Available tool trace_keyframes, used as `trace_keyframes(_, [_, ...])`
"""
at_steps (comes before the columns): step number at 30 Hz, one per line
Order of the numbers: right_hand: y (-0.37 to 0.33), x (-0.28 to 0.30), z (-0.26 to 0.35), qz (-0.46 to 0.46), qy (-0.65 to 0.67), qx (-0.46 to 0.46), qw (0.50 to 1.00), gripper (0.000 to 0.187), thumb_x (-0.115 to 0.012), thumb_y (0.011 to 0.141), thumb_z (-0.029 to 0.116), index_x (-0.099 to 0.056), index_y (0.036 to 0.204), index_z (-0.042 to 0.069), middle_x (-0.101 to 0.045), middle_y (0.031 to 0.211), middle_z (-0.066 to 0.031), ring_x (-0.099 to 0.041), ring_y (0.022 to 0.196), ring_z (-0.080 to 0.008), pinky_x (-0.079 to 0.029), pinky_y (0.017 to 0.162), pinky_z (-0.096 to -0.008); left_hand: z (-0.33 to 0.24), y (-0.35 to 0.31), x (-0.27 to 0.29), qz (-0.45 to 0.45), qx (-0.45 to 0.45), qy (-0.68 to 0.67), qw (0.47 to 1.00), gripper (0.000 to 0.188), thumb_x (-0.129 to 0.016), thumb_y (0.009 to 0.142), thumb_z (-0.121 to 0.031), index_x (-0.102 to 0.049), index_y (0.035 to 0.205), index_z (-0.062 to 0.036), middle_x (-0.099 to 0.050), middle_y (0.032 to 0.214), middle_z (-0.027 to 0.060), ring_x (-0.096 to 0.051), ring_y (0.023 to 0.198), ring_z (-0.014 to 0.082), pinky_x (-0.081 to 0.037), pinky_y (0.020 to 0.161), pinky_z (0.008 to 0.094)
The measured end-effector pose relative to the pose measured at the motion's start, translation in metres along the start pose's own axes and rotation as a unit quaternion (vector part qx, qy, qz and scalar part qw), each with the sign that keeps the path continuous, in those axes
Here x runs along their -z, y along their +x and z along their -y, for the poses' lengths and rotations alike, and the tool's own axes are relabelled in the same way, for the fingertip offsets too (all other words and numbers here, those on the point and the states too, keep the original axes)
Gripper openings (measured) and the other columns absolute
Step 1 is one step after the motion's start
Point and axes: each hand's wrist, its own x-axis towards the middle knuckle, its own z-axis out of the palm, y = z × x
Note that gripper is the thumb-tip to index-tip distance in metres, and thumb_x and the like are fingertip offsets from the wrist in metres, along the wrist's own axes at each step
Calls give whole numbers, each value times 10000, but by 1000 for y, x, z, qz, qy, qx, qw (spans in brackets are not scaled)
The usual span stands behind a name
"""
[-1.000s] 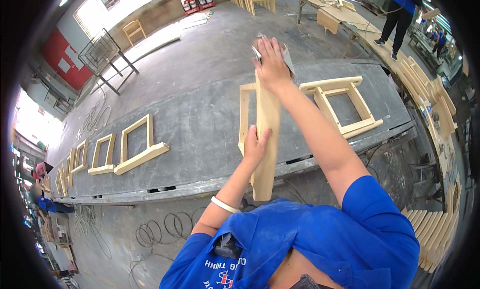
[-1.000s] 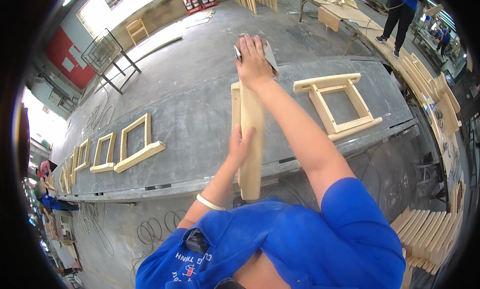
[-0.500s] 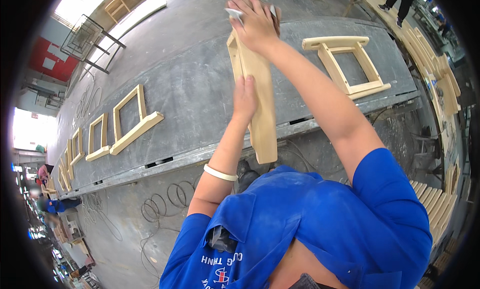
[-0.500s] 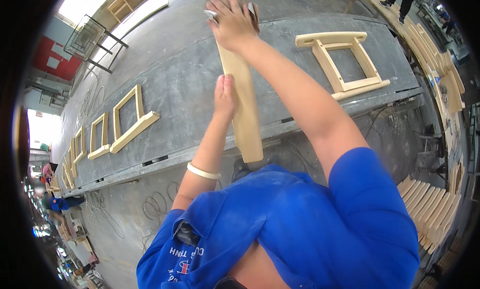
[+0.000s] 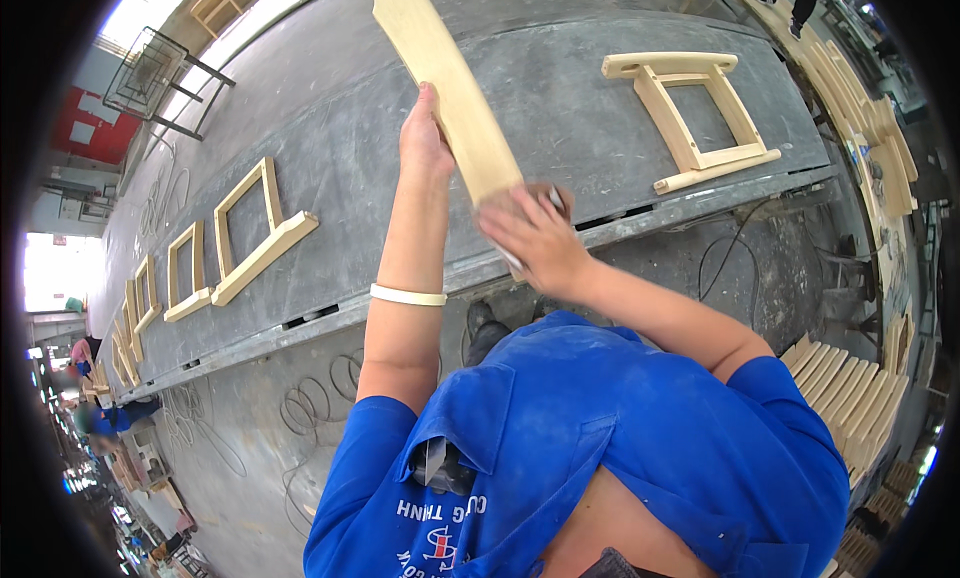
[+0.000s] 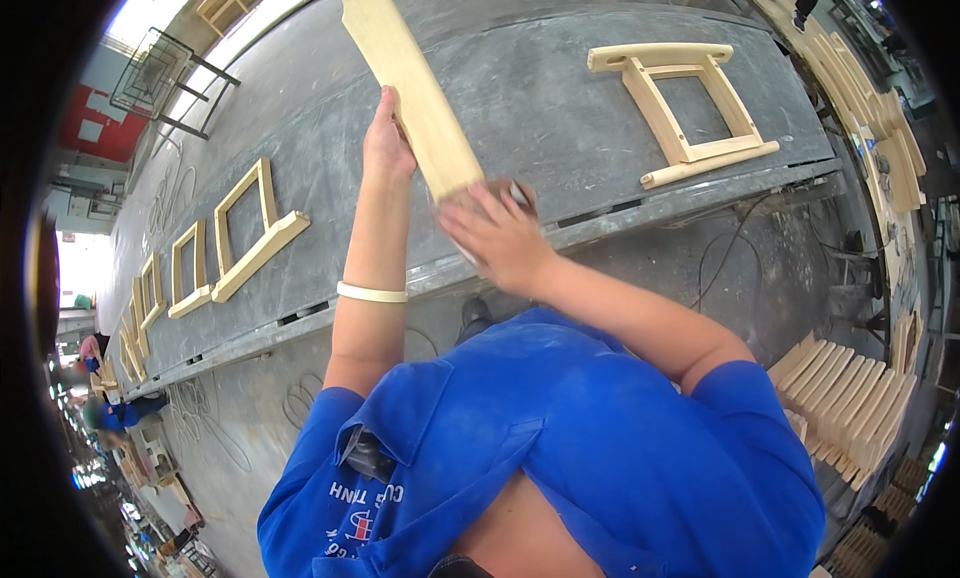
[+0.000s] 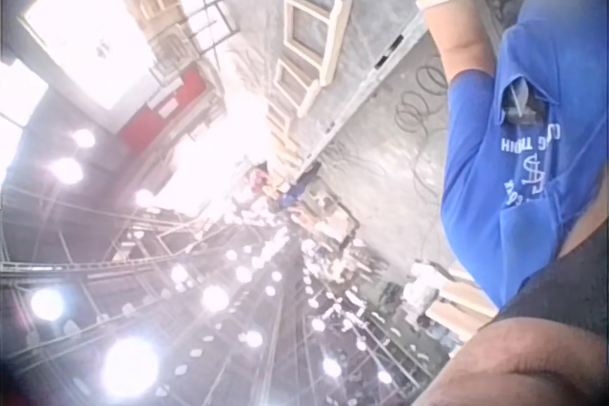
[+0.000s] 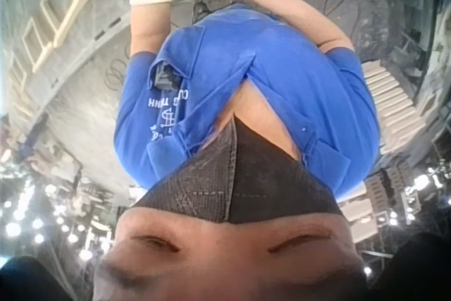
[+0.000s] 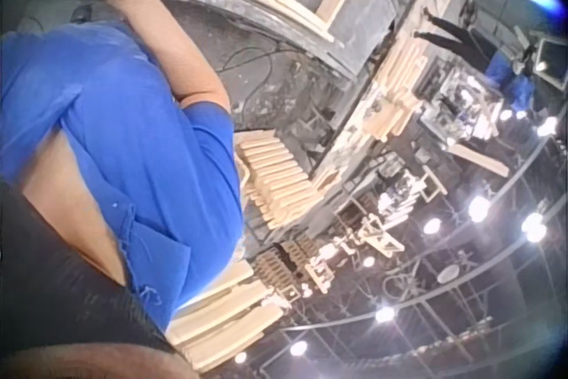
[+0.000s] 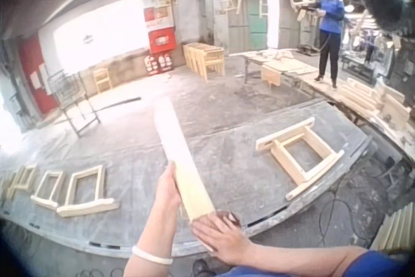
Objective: The person sands multiple wooden chair frames using a sanding block. They pick up each frame, sand all sides, flip the frame, and place it on a stack. The person repeats this process for several frames throughout the clip.
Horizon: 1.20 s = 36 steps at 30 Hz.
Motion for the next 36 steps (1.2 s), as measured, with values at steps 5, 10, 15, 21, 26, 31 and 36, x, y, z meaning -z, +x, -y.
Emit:
trace_keyframes(5, [-73, 16, -10, 63, 42, 42, 996, 509, -564, 818, 153, -492, 1321, 167, -430, 1395, 0, -293, 1347, -350, -339, 1020, -496, -15, 7, 6, -96, -57, 16, 994, 468, -459, 968, -357, -474, 1234, 27, -554, 1207, 158, -566, 1079, 282, -478, 900, 426])
trace_keyframes(10, [-138, 16, -45, 172, -10, -114, 978, 529, -537, 842, 125, -441, 1362, 147, -399, 1428, -34, -278, 1352, -372, -310, 1050, -470, -19, 20, 39, -97, -117, -112, 982, 615, -294, 967, -528, -421, 1317, -39, -537, 1257, 112, -536, 1131, 286, -464, 951, 408])
trace_keyframes(15, [-176, -17, -68, 50, 117, -295, 947, 500, -480, 899, 105, -387, 1390, 129, -396, 1423, -89, -283, 1331, -411, -276, 1072, -460, 53, 18, 105, -130, -59, -118, 983, 760, -312, 903, -640, -270, 1399, -66, -378, 1393, 117, -389, 1269, 286, -364, 1051, 410])
trace_keyframes(21, [-206, -42, -79, 55, 133, -367, 919, 479, -484, 909, 119, -398, 1380, 115, -416, 1402, -110, -298, 1319, -416, -271, 1072, -454, 127, -25, 139, -237, 217, -51, 946, 835, -484, 893, -560, -105, 1463, -82, -179, 1500, 159, -260, 1346, 353, -242, 1075, 569])
trace_keyframes(26, [-217, -49, -83, 45, 143, -391, 908, 472, -487, 910, 119, -403, 1375, 110, -430, 1386, -127, -307, 1315, -411, -272, 1072, -447, 167, -68, 129, -61, 9, 431, 900, 667, -569, 893, -350, -267, 1420, -72, -285, 1447, 186, -291, 1327, 381, -261, 1059, 558])
trace_keyframes(31, [-212, -58, -79, 61, 161, -383, 907, 471, -492, 904, 102, -405, 1367, 92, -434, 1379, -136, -303, 1321, -402, -268, 1075, -442, 208, -60, 105, 200, -226, 820, 486, 731, -644, 810, -323, -311, 1401, -49, -341, 1421, 176, -269, 1346, 366, -223, 1099, 503])
trace_keyframes(36, [-203, -59, -74, 69, 168, -366, 913, 477, -493, 893, 83, -406, 1362, 78, -407, 1399, -140, -299, 1328, -394, -262, 1079, -446, 247, -50, 69, 336, -296, 802, 395, 610, -530, 858, -198, -307, 1399, -24, -360, 1420, 170, -319, 1330, 320, -233, 1104, 455])
